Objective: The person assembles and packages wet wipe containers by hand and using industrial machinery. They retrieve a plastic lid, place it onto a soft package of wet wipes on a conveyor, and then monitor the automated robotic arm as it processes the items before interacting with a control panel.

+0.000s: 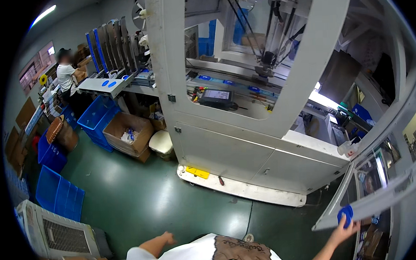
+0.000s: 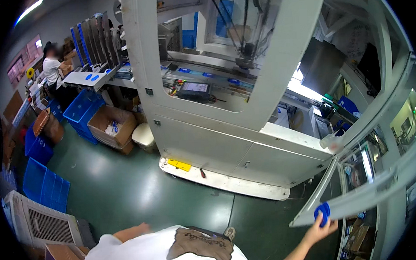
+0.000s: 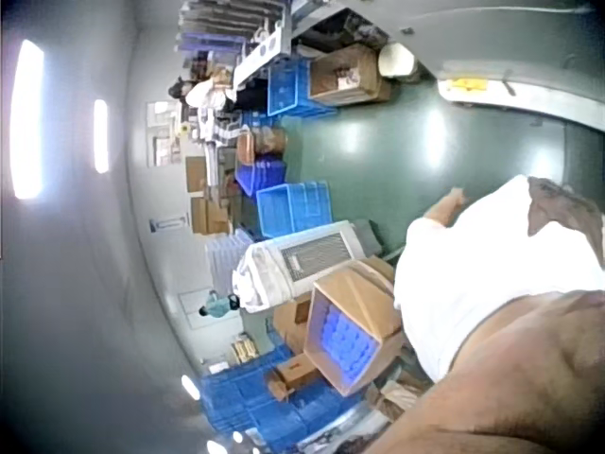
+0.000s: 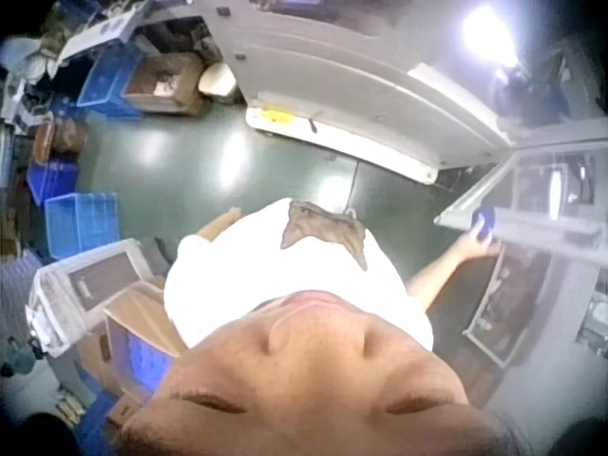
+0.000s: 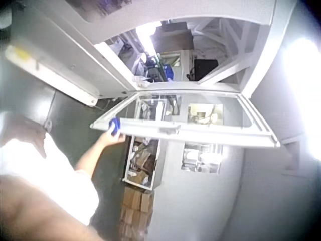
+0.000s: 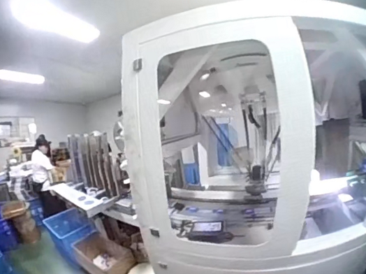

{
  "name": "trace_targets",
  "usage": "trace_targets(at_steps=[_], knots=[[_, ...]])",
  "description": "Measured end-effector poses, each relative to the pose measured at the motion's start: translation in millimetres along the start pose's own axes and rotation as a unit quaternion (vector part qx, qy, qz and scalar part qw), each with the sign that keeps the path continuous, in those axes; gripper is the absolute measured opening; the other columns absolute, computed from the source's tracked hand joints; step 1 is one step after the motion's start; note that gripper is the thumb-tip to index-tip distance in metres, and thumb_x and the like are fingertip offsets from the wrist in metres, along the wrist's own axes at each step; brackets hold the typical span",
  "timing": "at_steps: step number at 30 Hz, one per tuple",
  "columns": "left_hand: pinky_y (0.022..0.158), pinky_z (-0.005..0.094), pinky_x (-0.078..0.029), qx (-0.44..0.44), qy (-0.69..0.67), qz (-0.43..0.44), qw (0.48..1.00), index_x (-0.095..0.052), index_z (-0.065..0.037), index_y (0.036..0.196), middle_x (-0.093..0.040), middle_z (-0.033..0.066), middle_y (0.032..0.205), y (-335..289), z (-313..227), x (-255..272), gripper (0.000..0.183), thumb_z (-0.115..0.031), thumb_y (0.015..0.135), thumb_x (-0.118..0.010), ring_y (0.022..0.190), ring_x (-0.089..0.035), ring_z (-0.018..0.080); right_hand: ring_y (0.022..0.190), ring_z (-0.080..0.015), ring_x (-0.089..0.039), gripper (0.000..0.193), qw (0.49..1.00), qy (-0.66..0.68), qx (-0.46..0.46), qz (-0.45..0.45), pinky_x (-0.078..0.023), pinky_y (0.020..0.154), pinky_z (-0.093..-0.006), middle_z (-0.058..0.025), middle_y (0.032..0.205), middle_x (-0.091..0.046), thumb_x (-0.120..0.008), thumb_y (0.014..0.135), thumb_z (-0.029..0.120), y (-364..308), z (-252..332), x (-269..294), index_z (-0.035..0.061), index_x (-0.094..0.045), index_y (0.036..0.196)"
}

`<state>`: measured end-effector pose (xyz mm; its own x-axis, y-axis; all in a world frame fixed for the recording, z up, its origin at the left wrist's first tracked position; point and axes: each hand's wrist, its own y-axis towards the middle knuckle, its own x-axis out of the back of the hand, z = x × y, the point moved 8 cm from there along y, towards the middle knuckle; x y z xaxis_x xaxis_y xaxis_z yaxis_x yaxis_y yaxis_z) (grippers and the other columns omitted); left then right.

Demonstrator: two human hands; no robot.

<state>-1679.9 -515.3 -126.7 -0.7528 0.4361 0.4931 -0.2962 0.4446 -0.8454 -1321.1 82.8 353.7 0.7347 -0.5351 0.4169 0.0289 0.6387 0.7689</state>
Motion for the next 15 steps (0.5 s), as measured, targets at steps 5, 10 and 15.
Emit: trace_targets(at_steps=[5,10,15], knots=[[0.095,0.0402,-0.039,0.130,-0.248,-0.098,0.955,-0.057,0.000,0.112,-0.053,0.0215,0.117,-64,107,-48,0.065,-0.051,0.072,-0.060,0.113,-0.046,0.0351,0.105,-0.0283,-0.045,0.026,0.995,0.070,0.074,-0.018,-0.038,0.091,-0.0368,-0.0178,0.121,-0.038,-0.066,0.079,0.014,2,112,-101,-0.0039,-0.061,0.097],[0.098,0.0377,-0.037,0.208,-0.406,-0.221,0.862,-0.054,0.000,0.116,-0.049,0.0221,0.122,-90,175,-29,0.064,-0.043,0.071,-0.066,0.116,-0.044,0.0334,0.101,-0.0303,-0.047,0.033,0.995,0.006,0.075,-0.059,-0.039,0.089,-0.0382,-0.0192,0.124,-0.040,-0.068,0.077,0.025,21,171,-194,-0.0033,-0.063,0.092],[0.099,0.0381,-0.036,0.212,-0.491,-0.279,0.797,-0.056,-0.001,0.114,-0.049,0.0220,0.122,-103,214,2,0.061,-0.039,0.069,-0.070,0.117,-0.044,0.0326,0.115,-0.0313,-0.042,0.042,0.994,0.091,0.001,-0.065,-0.033,0.097,-0.0381,-0.0169,0.126,-0.043,-0.067,0.077,0.030,36,196,-281,-0.0063,-0.062,0.096]])
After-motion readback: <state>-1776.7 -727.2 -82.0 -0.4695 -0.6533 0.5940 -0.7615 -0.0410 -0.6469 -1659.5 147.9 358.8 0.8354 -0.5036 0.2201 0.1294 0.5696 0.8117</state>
